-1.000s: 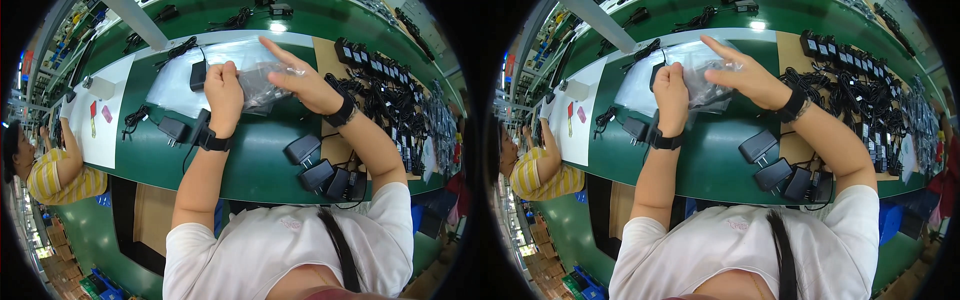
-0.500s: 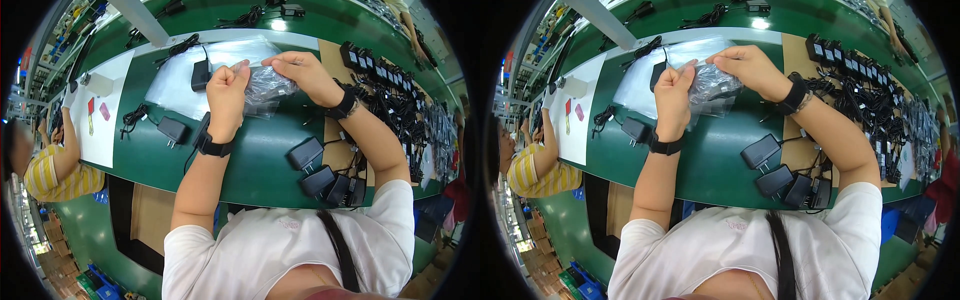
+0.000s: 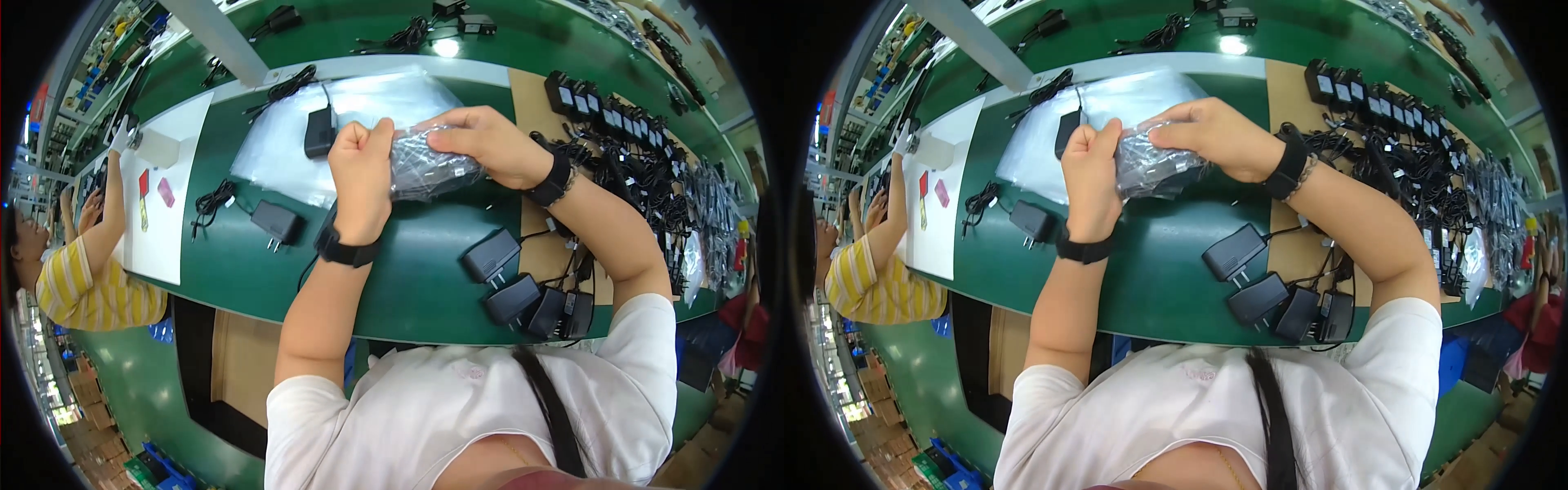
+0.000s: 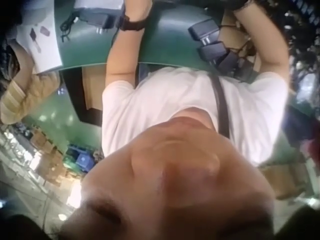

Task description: The person picks up a power adapter, wraps its cord around the body, and places the unit into a plastic bag, repeating this process for several adapters.

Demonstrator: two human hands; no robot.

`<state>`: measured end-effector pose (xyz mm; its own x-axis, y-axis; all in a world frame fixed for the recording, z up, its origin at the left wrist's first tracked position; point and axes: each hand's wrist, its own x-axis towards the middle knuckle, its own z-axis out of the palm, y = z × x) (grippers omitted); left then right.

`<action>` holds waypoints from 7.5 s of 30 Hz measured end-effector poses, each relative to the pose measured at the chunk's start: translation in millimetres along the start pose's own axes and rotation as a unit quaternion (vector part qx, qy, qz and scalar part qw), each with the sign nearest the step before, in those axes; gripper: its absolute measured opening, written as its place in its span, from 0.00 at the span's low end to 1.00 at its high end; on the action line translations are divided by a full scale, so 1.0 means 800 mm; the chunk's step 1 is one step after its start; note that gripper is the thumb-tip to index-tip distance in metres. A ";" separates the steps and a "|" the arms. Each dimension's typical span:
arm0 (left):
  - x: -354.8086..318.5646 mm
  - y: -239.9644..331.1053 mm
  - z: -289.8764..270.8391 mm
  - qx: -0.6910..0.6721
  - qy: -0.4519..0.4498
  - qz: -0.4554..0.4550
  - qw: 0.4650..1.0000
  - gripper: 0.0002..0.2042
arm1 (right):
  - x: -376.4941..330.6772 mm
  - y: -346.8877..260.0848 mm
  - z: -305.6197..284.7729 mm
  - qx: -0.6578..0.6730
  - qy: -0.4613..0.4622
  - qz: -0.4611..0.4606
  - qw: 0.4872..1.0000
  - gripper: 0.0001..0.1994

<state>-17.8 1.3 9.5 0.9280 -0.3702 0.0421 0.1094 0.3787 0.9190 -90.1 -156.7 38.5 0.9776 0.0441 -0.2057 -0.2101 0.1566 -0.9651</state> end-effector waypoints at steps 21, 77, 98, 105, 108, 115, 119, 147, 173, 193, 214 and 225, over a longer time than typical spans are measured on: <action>-0.006 0.032 -0.006 0.172 0.008 0.199 0.965 0.06 | 0.181 -0.059 -0.334 -0.797 0.250 0.102 0.540 0.14; -0.005 0.082 -0.034 0.027 -0.113 0.009 0.993 0.29 | -0.002 0.002 0.043 -0.130 0.135 -0.191 0.964 0.16; -0.003 0.045 -0.012 0.059 -0.063 0.021 0.996 0.30 | -0.008 0.024 0.054 -0.187 0.159 -0.229 0.942 0.19; -0.003 0.047 -0.014 0.066 -0.081 0.045 0.993 0.28 | -0.003 0.028 0.037 -0.262 0.070 -0.287 0.919 0.21; -0.004 0.048 -0.013 0.076 -0.070 0.081 0.991 0.25 | -0.002 0.029 0.027 -0.252 0.003 -0.297 0.921 0.21; -0.004 0.056 -0.016 0.109 -0.006 0.199 0.974 0.19 | -0.002 0.033 0.038 -0.323 0.103 -0.312 0.888 0.17; -0.010 0.059 -0.014 0.118 -0.009 0.369 0.922 0.19 | -0.005 0.019 0.031 0.021 0.102 -0.032 0.994 0.15; 0.009 0.030 0.027 0.011 -0.094 0.150 0.984 0.24 | -0.012 0.027 0.046 -0.229 0.158 -0.255 0.926 0.26; 0.029 0.015 -0.063 0.450 -0.129 -0.151 0.871 0.06 | 0.022 0.034 -0.035 0.071 0.260 -0.242 0.932 0.15; 0.018 0.026 -0.068 0.577 -0.047 0.008 0.815 0.12 | 0.031 0.042 -0.034 0.060 0.273 -0.259 0.925 0.15; 0.013 0.017 -0.083 0.475 -0.045 0.000 0.879 0.09 | 0.022 0.039 -0.022 0.079 0.175 -0.218 0.957 0.19; 0.011 0.028 -0.090 0.529 -0.153 -0.051 0.833 0.07 | 0.019 0.033 -0.021 -0.003 0.212 -0.227 0.951 0.19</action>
<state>18.2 67.5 2.0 0.7807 -0.6155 -0.1079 -0.3435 -0.5668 0.7488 -80.7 -168.7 6.9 0.8841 -0.4287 0.1858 0.2327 0.0593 -0.9707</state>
